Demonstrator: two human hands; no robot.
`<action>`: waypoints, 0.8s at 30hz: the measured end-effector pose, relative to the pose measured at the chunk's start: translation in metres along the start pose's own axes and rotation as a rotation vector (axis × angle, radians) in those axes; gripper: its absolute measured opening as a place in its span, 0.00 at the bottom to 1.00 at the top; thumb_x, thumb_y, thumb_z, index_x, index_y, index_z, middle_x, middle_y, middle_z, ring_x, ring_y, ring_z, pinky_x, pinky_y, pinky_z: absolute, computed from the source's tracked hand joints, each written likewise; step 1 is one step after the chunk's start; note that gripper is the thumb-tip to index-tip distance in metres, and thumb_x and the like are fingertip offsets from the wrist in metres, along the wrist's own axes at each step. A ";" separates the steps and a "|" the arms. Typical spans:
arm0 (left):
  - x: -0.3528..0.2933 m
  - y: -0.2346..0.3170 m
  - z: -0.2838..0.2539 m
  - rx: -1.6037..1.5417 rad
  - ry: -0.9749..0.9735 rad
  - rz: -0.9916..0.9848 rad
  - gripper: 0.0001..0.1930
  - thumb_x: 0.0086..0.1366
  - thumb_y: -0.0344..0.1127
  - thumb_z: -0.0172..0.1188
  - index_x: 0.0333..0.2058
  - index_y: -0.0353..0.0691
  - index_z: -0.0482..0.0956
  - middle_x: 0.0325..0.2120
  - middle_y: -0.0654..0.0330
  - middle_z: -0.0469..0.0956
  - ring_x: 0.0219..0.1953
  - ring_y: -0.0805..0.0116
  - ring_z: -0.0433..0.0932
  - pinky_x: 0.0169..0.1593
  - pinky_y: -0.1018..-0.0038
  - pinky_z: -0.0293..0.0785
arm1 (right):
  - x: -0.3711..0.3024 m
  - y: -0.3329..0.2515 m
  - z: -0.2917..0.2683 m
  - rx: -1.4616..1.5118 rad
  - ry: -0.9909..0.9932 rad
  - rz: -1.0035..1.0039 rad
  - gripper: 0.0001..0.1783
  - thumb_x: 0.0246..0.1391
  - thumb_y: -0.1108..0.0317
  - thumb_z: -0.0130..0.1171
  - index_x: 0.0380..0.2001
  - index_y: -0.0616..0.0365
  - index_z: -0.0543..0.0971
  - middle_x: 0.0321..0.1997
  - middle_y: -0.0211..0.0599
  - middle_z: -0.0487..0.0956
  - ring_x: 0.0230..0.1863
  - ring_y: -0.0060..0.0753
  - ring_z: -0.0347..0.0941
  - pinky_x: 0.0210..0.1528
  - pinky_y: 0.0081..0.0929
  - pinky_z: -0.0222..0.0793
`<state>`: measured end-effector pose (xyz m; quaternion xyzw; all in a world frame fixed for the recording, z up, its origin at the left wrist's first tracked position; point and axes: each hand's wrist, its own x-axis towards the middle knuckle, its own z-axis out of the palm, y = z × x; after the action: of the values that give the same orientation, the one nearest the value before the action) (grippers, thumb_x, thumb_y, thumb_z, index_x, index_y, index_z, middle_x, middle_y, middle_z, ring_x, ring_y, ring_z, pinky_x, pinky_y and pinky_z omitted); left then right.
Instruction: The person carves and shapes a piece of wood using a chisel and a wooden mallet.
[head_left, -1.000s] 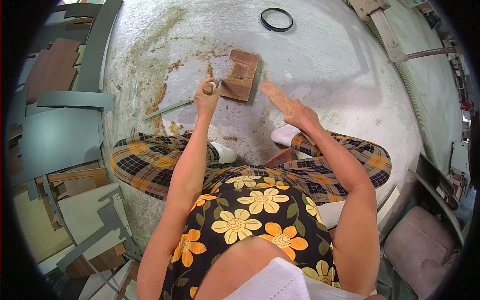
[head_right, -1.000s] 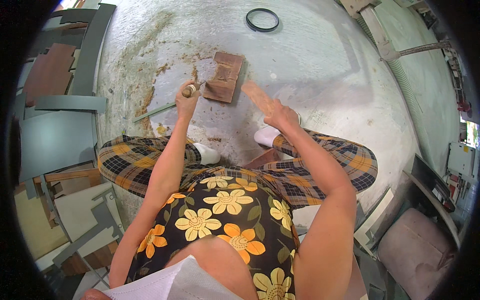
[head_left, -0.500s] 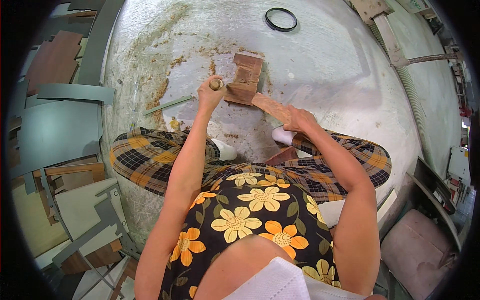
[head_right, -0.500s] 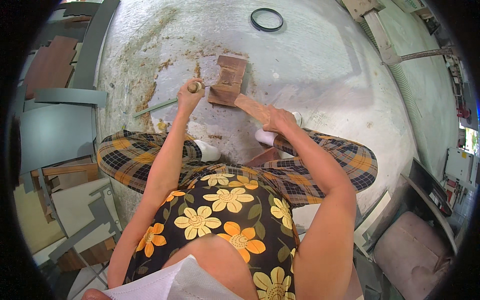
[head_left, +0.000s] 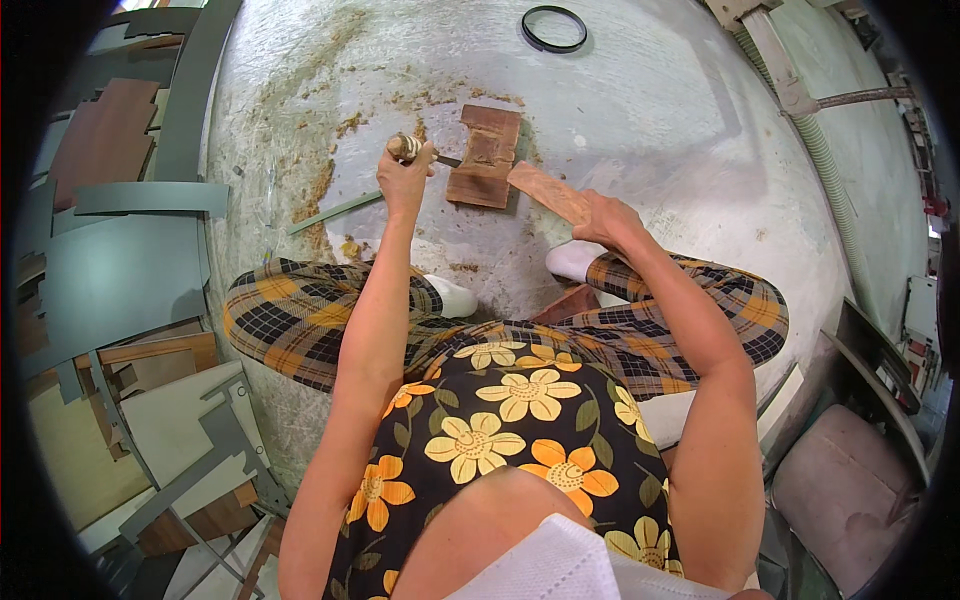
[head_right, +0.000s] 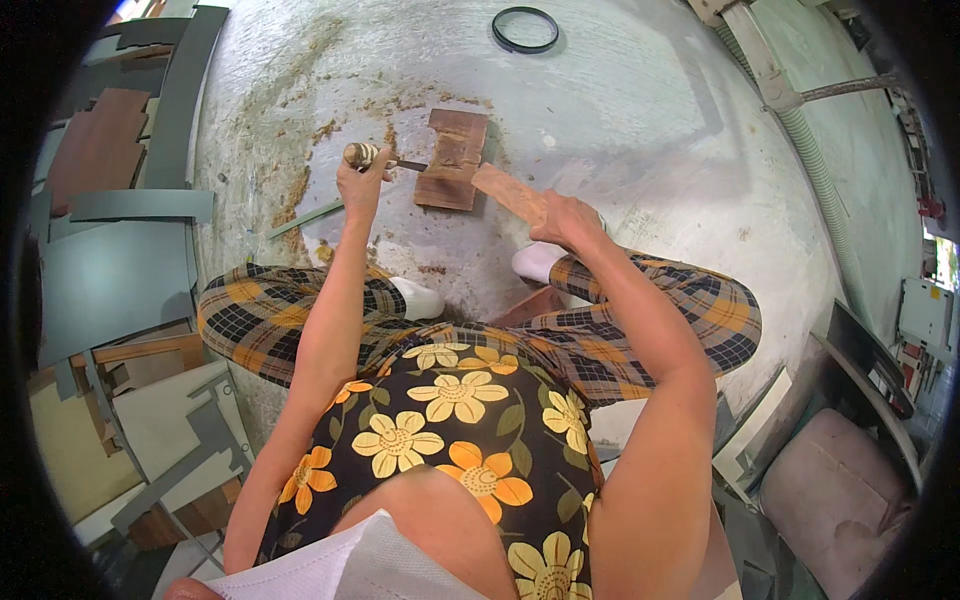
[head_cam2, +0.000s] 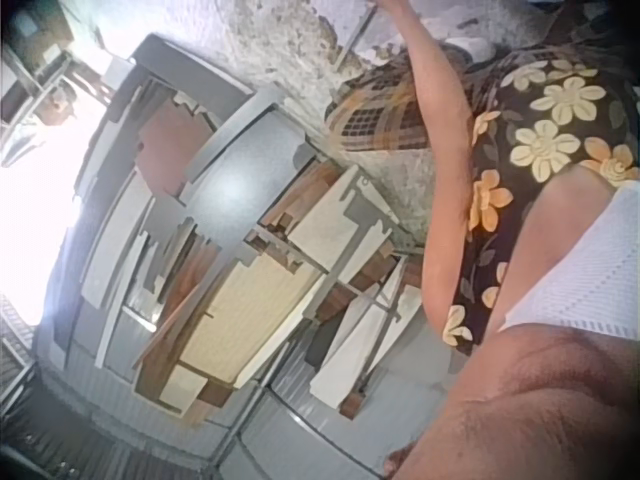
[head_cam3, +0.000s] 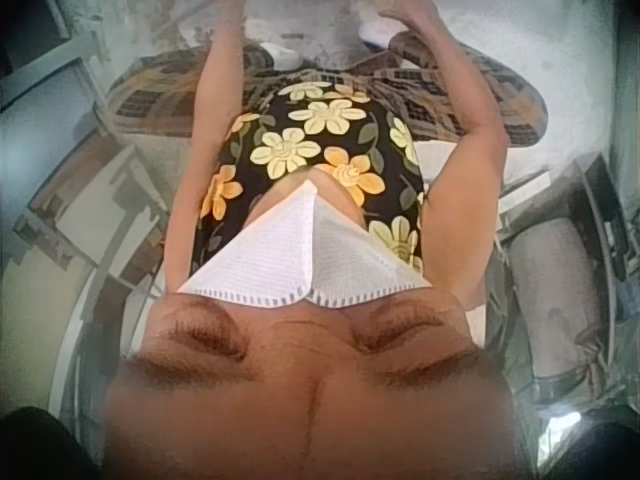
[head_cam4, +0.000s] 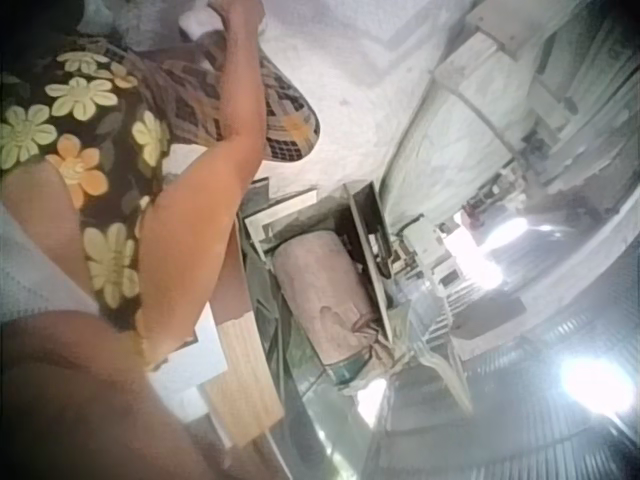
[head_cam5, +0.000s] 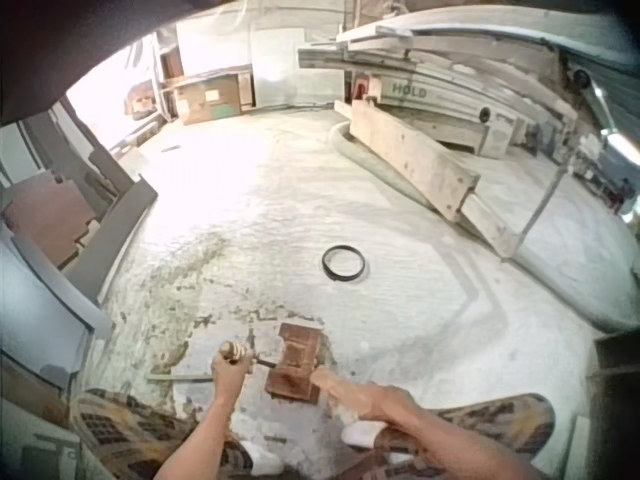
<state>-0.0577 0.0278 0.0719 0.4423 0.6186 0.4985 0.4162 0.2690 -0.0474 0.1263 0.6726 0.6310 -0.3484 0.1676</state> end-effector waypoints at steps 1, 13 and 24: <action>-0.001 -0.003 0.001 0.061 0.007 -0.016 0.11 0.60 0.32 0.69 0.33 0.34 0.76 0.26 0.60 0.81 0.19 0.77 0.76 0.24 0.78 0.74 | -0.002 -0.002 -0.002 0.001 -0.001 0.001 0.40 0.36 0.52 0.64 0.56 0.53 0.72 0.43 0.54 0.82 0.46 0.58 0.79 0.47 0.47 0.75; -0.007 -0.016 0.012 -0.051 0.162 -0.066 0.19 0.54 0.33 0.73 0.39 0.38 0.72 0.26 0.62 0.79 0.18 0.75 0.74 0.22 0.76 0.73 | -0.008 -0.009 0.007 -0.014 -0.062 -0.056 0.42 0.37 0.52 0.64 0.59 0.53 0.70 0.43 0.56 0.82 0.45 0.59 0.79 0.47 0.48 0.75; 0.014 -0.038 -0.001 -0.196 -0.023 -0.103 0.20 0.55 0.26 0.67 0.47 0.37 0.72 0.30 0.60 0.80 0.22 0.73 0.78 0.28 0.77 0.76 | -0.002 -0.003 0.018 -0.038 -0.027 -0.072 0.42 0.35 0.49 0.67 0.56 0.53 0.71 0.43 0.55 0.82 0.45 0.57 0.79 0.46 0.46 0.76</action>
<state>-0.0676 0.0366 0.0335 0.3731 0.5840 0.5294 0.4894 0.2619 -0.0600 0.1158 0.6413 0.6591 -0.3512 0.1762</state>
